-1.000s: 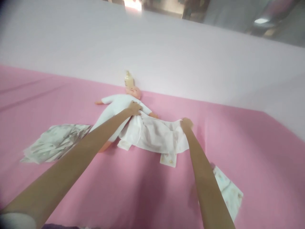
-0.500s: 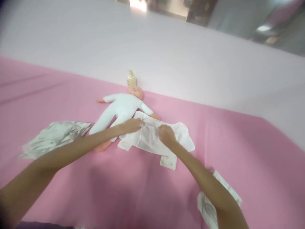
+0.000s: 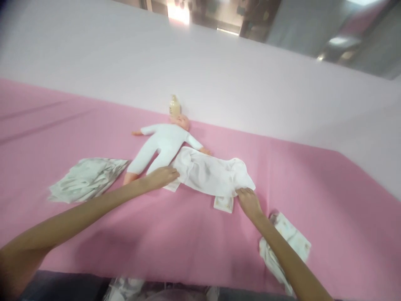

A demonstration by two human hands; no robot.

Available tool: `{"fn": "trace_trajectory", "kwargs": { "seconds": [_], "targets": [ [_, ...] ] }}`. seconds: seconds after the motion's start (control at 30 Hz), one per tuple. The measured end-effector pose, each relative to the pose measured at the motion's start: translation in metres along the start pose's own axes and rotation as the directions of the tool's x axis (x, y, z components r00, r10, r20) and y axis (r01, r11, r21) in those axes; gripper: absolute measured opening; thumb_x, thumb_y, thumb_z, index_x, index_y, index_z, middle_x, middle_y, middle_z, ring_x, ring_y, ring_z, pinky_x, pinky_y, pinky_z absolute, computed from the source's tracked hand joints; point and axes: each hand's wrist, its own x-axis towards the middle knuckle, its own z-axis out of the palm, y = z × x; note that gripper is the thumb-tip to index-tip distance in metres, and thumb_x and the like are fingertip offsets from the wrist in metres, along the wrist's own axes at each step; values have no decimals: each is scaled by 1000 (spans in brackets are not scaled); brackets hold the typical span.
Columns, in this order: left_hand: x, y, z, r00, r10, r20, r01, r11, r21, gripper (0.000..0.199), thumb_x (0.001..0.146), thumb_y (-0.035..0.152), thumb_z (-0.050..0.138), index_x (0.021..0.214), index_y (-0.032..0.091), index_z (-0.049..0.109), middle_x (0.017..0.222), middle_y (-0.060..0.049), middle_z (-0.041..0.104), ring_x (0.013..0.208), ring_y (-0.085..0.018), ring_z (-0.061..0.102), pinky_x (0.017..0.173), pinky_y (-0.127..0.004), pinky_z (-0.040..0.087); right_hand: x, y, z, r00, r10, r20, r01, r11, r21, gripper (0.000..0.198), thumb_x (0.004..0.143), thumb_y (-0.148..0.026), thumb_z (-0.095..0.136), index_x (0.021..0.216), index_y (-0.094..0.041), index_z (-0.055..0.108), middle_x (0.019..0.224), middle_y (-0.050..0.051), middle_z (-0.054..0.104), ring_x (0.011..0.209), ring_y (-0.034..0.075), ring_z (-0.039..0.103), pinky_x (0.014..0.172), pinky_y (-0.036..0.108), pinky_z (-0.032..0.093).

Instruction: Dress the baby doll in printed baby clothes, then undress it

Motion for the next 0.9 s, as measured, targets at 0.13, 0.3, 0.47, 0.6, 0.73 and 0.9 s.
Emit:
{"fn": "trace_trajectory", "kwargs": {
  "seconds": [0.13,0.3,0.47,0.6,0.73,0.9],
  "targets": [
    [-12,-6,-11,1000,4,-22,-4,1000,7,20,88,7,43,87,14,62,89,-10,65,90,-24,60,83,-35,41,-6,-5,-20,995,98,-5,-97,995,25,27,87,-9,38,94,-15,64,93,8,69,87,23,62,76,30,41],
    [-30,1,-8,1000,-13,6,13,997,77,13,83,12,51,84,13,64,86,-12,65,91,-26,59,84,-38,40,-27,-37,-28,998,33,-56,-28,995,96,23,90,-23,42,102,-15,60,96,8,67,85,22,62,73,30,42],
    [-31,12,8,998,46,-34,-43,995,88,22,84,30,55,98,15,64,92,-11,64,91,-27,59,82,-38,40,-34,-54,-6,944,-176,-281,203,977,72,25,90,-18,43,109,-15,60,100,11,66,92,24,62,90,40,42],
    [-27,10,19,998,68,-10,-66,987,144,24,83,8,47,100,15,62,91,-9,64,86,-24,60,76,-34,40,-30,-45,2,884,-323,-337,381,917,121,21,92,-20,45,103,-17,63,101,10,67,95,23,62,94,43,44],
    [-28,10,24,999,35,-38,-29,989,148,29,84,3,43,104,15,61,92,-10,64,82,-23,62,71,-33,40,-30,-32,8,866,-337,-369,405,906,125,26,90,-12,44,107,-17,64,103,9,68,97,23,63,88,40,50],
    [-32,25,15,1000,18,-19,-16,994,107,23,85,4,44,98,13,61,86,-10,65,79,-24,63,69,-34,41,-26,-10,12,874,-378,-306,404,914,23,49,77,9,34,106,-14,66,106,9,70,97,21,65,99,42,45]
  ]
}}
